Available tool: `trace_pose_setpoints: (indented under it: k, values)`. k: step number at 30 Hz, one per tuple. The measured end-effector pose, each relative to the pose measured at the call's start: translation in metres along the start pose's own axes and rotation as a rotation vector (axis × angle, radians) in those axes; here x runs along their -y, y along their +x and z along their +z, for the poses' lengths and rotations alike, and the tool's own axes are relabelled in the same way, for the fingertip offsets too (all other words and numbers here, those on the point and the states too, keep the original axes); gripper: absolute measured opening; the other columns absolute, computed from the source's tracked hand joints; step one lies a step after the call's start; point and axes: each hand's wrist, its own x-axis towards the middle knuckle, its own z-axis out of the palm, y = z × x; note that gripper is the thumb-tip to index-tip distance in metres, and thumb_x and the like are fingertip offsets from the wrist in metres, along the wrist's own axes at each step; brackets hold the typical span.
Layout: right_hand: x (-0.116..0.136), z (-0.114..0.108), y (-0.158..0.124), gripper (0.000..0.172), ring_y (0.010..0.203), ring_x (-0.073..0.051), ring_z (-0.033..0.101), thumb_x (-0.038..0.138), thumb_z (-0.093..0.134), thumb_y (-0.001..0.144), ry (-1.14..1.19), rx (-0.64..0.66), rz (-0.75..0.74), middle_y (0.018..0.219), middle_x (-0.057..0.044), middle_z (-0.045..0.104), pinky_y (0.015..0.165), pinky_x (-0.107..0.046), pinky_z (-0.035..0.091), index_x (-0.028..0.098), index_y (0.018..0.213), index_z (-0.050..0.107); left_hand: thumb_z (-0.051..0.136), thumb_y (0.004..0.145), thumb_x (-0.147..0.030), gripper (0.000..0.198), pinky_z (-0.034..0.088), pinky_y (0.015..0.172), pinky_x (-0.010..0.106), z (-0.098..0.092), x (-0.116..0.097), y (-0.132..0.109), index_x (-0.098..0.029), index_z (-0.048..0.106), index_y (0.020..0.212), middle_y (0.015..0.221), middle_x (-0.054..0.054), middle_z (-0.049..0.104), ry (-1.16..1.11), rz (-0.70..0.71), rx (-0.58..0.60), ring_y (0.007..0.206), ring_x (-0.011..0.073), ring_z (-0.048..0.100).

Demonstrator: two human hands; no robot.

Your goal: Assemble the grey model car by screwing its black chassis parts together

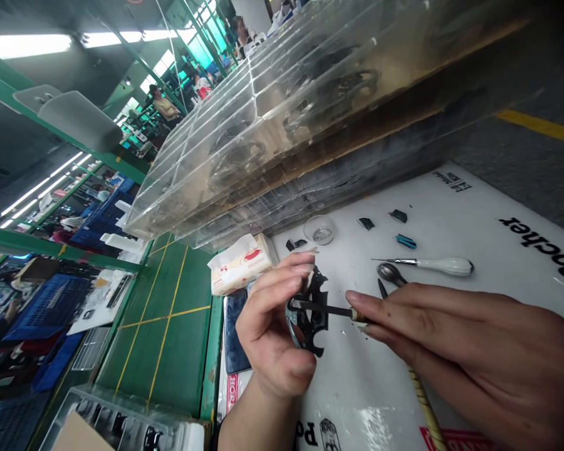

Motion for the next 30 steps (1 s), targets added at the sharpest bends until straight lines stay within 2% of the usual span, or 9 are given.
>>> trace_pose_setpoints:
  k: [4, 12, 16, 20, 26, 30]
  values:
    - [0.001, -0.001, 0.004, 0.032, 0.091, -0.015, 0.088, 0.010, 0.059, 0.126, -0.021, -0.005, -0.006, 0.102, -0.005, 0.090, 0.078, -0.019, 0.069, 0.015, 0.151, 0.077, 0.079, 0.107, -0.082, 0.063, 0.068, 0.121, 0.073, 0.000, -0.002, -0.003, -0.034, 0.087, 0.146, 0.135, 0.010, 0.087, -0.060, -0.064, 0.009, 0.135, 0.0427, 0.085]
    - [0.003, 0.001, -0.001, 0.033, 0.091, -0.016, 0.088, 0.008, 0.059, 0.125, -0.022, -0.024, 0.010, 0.102, -0.004, 0.090, 0.078, -0.021, 0.069, 0.017, 0.153, 0.075, 0.080, 0.109, -0.079, 0.064, 0.067, 0.123, 0.071, -0.002, 0.003, 0.001, -0.028, 0.087, 0.147, 0.135, 0.011, 0.087, 0.015, 0.047, 0.024, 0.137, 0.0412, 0.084]
    - [0.001, 0.002, -0.007, 0.039, 0.092, -0.018, 0.087, 0.010, 0.056, 0.126, -0.037, -0.024, 0.009, 0.108, -0.007, 0.090, 0.075, -0.025, 0.068, 0.017, 0.159, 0.075, 0.080, 0.110, -0.077, 0.064, 0.067, 0.125, 0.070, -0.003, 0.004, 0.003, -0.027, 0.086, 0.150, 0.136, 0.011, 0.087, 0.025, 0.082, 0.041, 0.136, 0.0396, 0.084]
    - [0.000, 0.002, -0.013, 0.043, 0.095, -0.020, 0.087, 0.009, 0.059, 0.124, -0.068, -0.039, 0.013, 0.112, -0.008, 0.090, 0.071, -0.027, 0.066, 0.018, 0.162, 0.076, 0.079, 0.108, -0.081, 0.066, 0.067, 0.124, 0.070, -0.003, 0.005, 0.001, -0.030, 0.086, 0.149, 0.136, 0.011, 0.086, 0.010, 0.040, 0.047, 0.137, 0.0399, 0.084]
    - [-0.001, 0.004, -0.014, 0.048, 0.099, -0.020, 0.088, 0.010, 0.063, 0.123, -0.017, -0.038, 0.034, 0.116, -0.007, 0.092, 0.077, -0.026, 0.069, 0.022, 0.168, 0.074, 0.076, 0.110, -0.082, 0.069, 0.065, 0.127, 0.070, -0.003, 0.006, -0.001, -0.028, 0.085, 0.151, 0.136, 0.011, 0.085, -0.037, 0.016, 0.057, 0.139, 0.0399, 0.082]
    - [0.000, 0.003, -0.012, 0.060, 0.096, -0.021, 0.088, 0.004, 0.062, 0.120, 0.021, -0.040, 0.043, 0.113, -0.006, 0.091, 0.075, -0.027, 0.070, 0.026, 0.175, 0.071, 0.081, 0.107, -0.082, 0.068, 0.066, 0.125, 0.069, -0.002, 0.005, 0.000, -0.029, 0.087, 0.149, 0.135, 0.011, 0.086, -0.035, 0.020, 0.038, 0.137, 0.0404, 0.083]
